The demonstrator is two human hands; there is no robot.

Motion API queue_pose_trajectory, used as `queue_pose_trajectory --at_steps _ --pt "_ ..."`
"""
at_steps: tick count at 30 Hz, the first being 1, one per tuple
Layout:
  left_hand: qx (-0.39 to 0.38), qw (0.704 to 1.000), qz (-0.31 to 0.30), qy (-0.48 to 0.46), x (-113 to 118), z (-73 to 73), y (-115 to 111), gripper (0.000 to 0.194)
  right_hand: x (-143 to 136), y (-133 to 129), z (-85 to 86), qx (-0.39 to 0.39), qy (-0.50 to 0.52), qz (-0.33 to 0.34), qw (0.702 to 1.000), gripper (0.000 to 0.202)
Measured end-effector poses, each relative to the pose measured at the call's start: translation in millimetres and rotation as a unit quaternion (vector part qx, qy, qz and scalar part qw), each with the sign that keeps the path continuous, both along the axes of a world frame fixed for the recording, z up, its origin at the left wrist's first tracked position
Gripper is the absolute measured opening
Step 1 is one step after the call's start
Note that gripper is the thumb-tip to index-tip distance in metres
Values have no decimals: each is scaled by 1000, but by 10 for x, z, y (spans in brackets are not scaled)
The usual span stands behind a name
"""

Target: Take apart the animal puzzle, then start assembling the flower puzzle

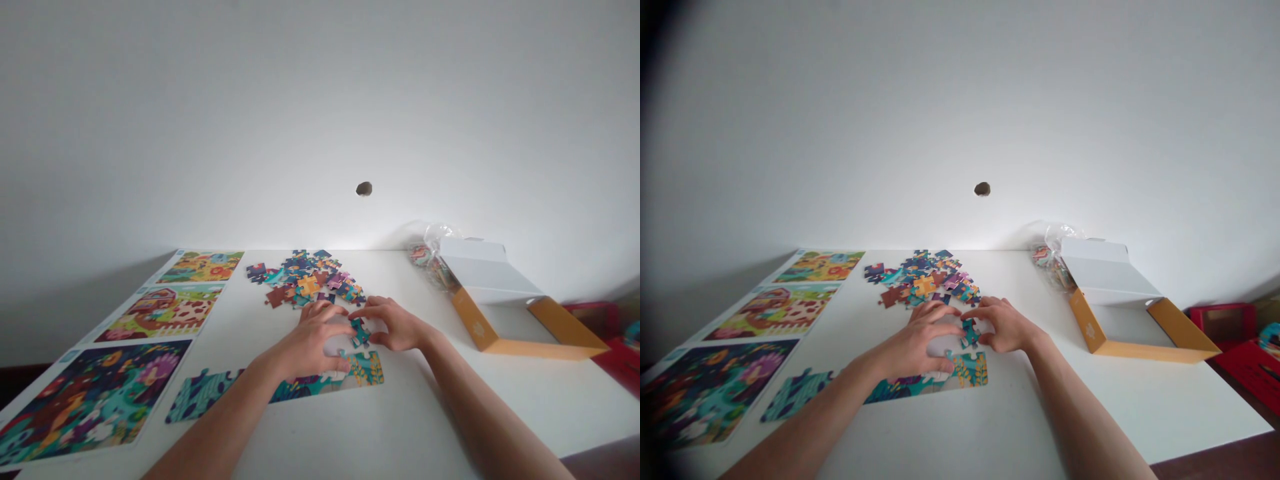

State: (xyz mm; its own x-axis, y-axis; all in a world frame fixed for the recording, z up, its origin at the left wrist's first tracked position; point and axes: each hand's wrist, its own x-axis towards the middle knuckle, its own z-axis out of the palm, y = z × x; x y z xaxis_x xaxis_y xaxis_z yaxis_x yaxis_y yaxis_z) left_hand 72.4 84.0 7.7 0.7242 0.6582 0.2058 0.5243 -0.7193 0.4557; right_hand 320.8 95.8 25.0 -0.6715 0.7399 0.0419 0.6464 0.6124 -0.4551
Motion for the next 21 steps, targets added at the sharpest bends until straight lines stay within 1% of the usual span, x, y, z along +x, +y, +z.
queue_pose_trajectory --at_steps 5,12,15,19,21 --pt "3 1000 3 -8 8 -3 2 52 1 -7 -16 14 5 -1 1000 59" --pt "2 1000 2 -13 -3 -32 11 44 2 -18 -2 13 -3 -5 1000 54" --pt "-2 1000 4 -10 -7 -36 8 42 2 -19 -1 11 -12 -6 1000 54" --pt "-8 1000 6 -7 -2 -33 5 41 2 -17 1 13 -6 0 1000 48" --pt "-9 1000 8 -7 1 -28 5 40 9 -13 5 15 -1 7 1000 50"
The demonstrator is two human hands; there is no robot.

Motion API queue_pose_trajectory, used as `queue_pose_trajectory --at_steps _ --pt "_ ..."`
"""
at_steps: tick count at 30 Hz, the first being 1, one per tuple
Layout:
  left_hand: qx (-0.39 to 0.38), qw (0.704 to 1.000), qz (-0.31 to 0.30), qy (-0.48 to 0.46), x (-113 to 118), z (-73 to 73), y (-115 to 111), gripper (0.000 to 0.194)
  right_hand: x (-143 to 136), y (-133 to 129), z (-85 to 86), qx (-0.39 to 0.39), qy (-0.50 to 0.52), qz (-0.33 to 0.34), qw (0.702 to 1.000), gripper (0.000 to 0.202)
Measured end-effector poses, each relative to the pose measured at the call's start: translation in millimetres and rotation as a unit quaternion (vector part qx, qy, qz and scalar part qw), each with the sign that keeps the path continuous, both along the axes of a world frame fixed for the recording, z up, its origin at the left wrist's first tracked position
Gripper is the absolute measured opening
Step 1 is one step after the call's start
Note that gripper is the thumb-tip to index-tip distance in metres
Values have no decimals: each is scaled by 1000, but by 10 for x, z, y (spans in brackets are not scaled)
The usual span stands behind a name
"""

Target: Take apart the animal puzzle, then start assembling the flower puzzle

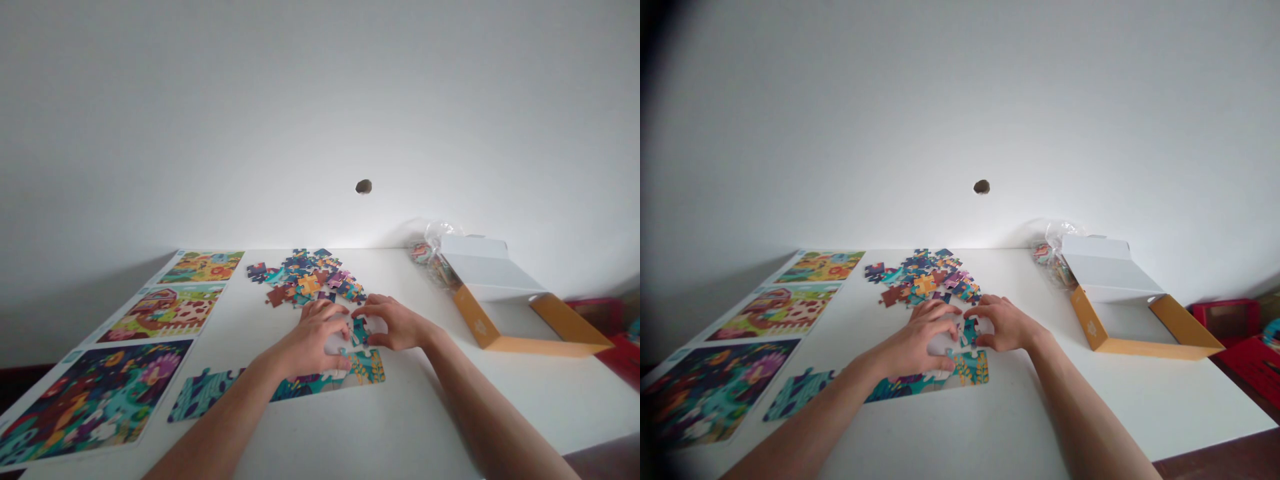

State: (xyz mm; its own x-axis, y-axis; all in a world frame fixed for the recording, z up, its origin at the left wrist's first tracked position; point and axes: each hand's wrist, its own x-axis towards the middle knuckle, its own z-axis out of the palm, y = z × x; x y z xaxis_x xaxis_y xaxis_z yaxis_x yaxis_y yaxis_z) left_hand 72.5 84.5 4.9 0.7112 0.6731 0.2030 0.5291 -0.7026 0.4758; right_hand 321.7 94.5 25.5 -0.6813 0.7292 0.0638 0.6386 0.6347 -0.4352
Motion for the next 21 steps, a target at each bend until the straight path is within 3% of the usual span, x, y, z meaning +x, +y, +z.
queue_pose_trajectory --at_steps 21 --pt "-13 1000 3 12 2 24 -2 42 30 22 0 -34 27 9 999 49"
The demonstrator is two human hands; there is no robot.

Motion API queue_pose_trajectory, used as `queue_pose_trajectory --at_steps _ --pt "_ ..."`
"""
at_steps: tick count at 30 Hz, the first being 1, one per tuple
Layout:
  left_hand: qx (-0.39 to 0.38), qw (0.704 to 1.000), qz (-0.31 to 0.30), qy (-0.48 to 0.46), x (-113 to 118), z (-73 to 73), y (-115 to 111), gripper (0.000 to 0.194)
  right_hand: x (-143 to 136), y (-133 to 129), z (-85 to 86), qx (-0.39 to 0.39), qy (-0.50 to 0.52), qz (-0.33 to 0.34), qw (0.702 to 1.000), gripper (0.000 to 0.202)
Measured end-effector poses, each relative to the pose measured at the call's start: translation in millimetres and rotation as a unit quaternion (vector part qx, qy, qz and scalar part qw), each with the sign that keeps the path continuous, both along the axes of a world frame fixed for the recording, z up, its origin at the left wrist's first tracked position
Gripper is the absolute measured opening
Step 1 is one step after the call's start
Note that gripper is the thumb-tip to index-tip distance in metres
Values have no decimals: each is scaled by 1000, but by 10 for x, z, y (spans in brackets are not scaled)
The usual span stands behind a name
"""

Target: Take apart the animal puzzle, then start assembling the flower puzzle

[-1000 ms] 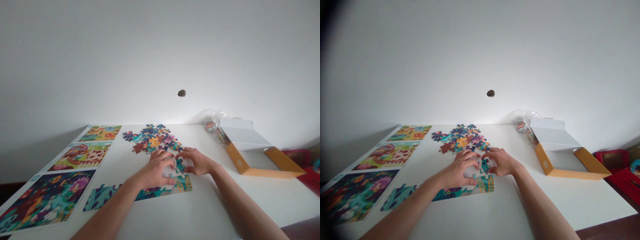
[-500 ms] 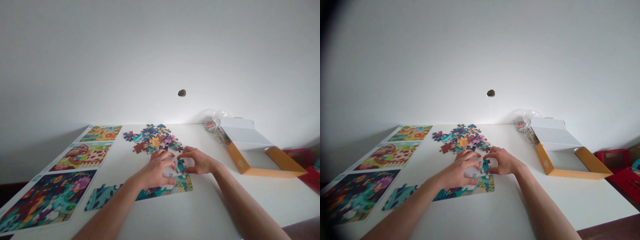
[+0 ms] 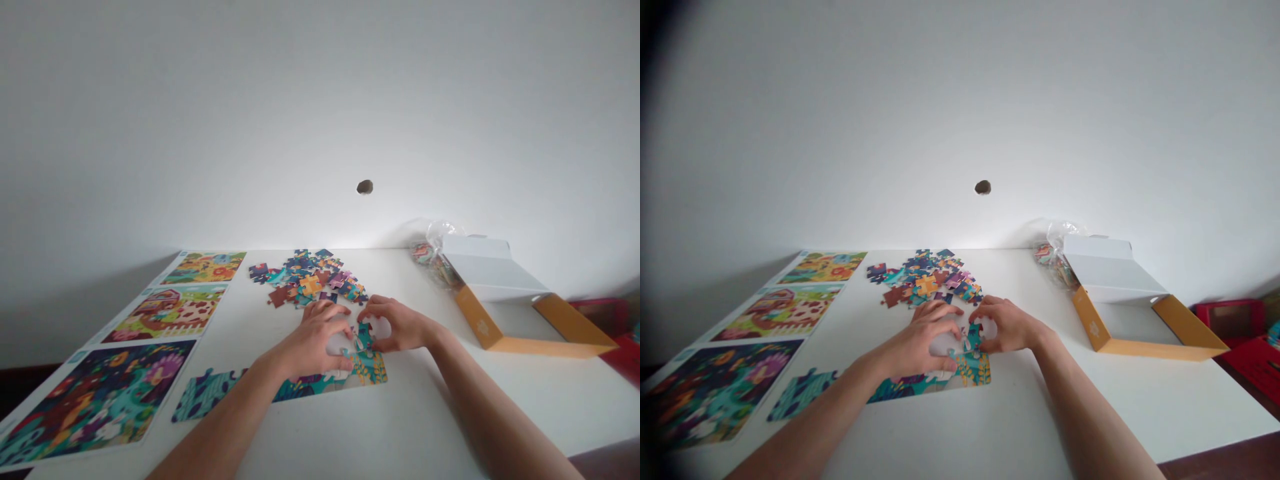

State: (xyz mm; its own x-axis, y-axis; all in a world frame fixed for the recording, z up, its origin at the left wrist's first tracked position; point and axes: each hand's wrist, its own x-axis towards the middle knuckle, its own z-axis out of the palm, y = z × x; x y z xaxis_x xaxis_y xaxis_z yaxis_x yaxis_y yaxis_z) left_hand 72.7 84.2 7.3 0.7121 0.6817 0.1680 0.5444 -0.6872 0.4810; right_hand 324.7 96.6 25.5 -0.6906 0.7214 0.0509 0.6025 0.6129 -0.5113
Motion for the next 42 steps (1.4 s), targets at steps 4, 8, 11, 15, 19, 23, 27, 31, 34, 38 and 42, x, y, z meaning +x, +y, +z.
queue_pose_trajectory --at_steps 4,8,11,15,19,23,27,31,34,38,42 --pt "-1 1000 2 2 2 16 -6 43 -5 -16 15 5 -7 0 1000 50" --pt "0 1000 4 3 7 24 -11 43 -18 -20 13 2 -11 -7 1000 50" --pt "0 1000 4 2 7 18 -16 42 -38 -25 13 1 -9 -16 1000 50" --pt "4 1000 -1 -1 4 13 -12 43 -57 -30 8 8 -11 -25 1000 50" --pt "10 1000 -3 -7 5 7 3 44 -52 -20 -18 17 -3 -30 999 51" --pt "25 1000 0 -14 8 -9 8 47 -62 -10 -46 28 9 -35 999 49" --pt "47 998 24 -31 18 -38 12 33 -121 -13 -91 42 42 -58 997 44" --pt "74 993 76 -43 22 -96 45 21 -192 -4 -173 63 76 -83 992 30" --pt "94 989 108 -42 16 -135 78 15 -216 22 -229 84 92 -118 985 28" --pt "102 985 129 -45 4 -146 107 10 -204 83 -280 141 106 -190 966 22" --pt "102 984 137 -55 4 -113 101 11 -182 162 -343 174 75 -235 953 24"
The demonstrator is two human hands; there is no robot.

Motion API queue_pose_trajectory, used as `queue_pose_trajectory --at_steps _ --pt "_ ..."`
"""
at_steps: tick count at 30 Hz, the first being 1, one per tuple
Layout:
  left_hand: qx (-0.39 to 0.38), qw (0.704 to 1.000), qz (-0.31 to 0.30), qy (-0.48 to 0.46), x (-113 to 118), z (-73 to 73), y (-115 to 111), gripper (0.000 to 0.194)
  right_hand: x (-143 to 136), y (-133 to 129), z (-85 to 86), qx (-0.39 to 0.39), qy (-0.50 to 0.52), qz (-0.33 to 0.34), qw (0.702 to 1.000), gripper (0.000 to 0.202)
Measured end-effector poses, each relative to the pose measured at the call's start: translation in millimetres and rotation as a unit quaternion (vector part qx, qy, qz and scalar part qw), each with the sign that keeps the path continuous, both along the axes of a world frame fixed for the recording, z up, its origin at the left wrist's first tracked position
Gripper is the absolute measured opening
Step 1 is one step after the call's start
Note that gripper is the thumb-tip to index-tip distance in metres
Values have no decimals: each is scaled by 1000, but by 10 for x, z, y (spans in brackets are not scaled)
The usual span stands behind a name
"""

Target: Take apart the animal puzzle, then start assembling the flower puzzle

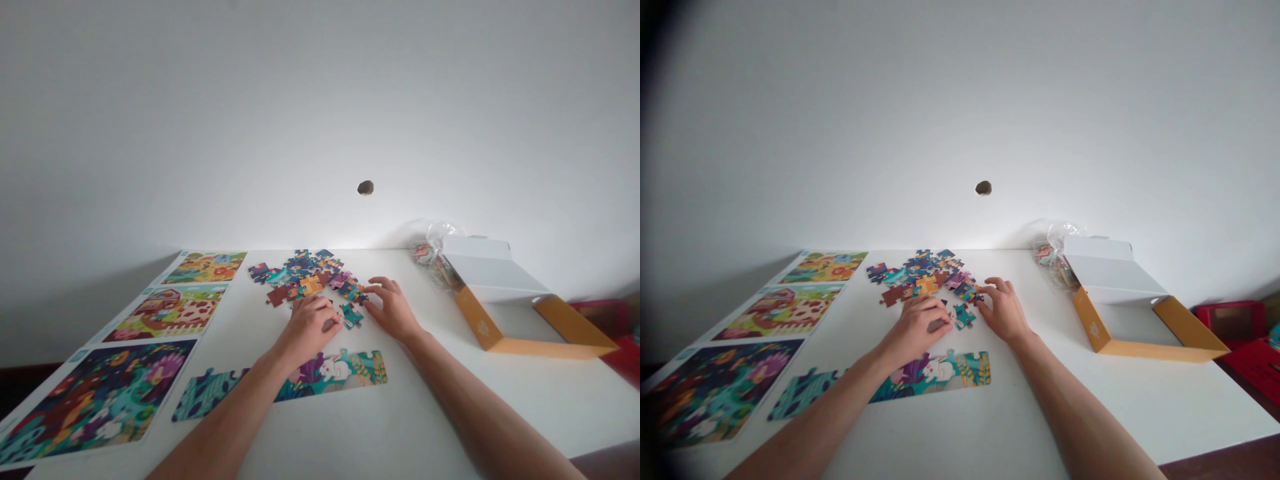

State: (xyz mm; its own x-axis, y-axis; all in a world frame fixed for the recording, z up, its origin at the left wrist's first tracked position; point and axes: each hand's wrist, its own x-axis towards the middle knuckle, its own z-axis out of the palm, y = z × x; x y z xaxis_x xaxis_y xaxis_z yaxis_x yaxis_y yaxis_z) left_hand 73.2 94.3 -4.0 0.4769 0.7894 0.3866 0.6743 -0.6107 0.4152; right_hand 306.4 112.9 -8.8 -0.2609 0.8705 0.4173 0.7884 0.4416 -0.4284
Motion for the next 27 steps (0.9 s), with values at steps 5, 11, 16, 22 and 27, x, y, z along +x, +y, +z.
queue_pose_trajectory --at_steps 5,11,16,22,27 --pt "14 998 -63 -7 17 54 -32 15 5 77 -75 -32 -34 14 999 39" --pt "23 1000 -10 7 -7 16 -3 22 9 83 -61 -40 -30 1 999 23" --pt "33 998 45 8 -27 -23 24 22 12 72 -15 -52 -35 -35 997 25" --pt "29 998 54 4 -27 -23 18 21 113 103 -27 -71 -53 -145 985 31" --pt "27 998 49 -2 -28 -23 16 21 282 122 -91 -56 -66 -259 962 41"
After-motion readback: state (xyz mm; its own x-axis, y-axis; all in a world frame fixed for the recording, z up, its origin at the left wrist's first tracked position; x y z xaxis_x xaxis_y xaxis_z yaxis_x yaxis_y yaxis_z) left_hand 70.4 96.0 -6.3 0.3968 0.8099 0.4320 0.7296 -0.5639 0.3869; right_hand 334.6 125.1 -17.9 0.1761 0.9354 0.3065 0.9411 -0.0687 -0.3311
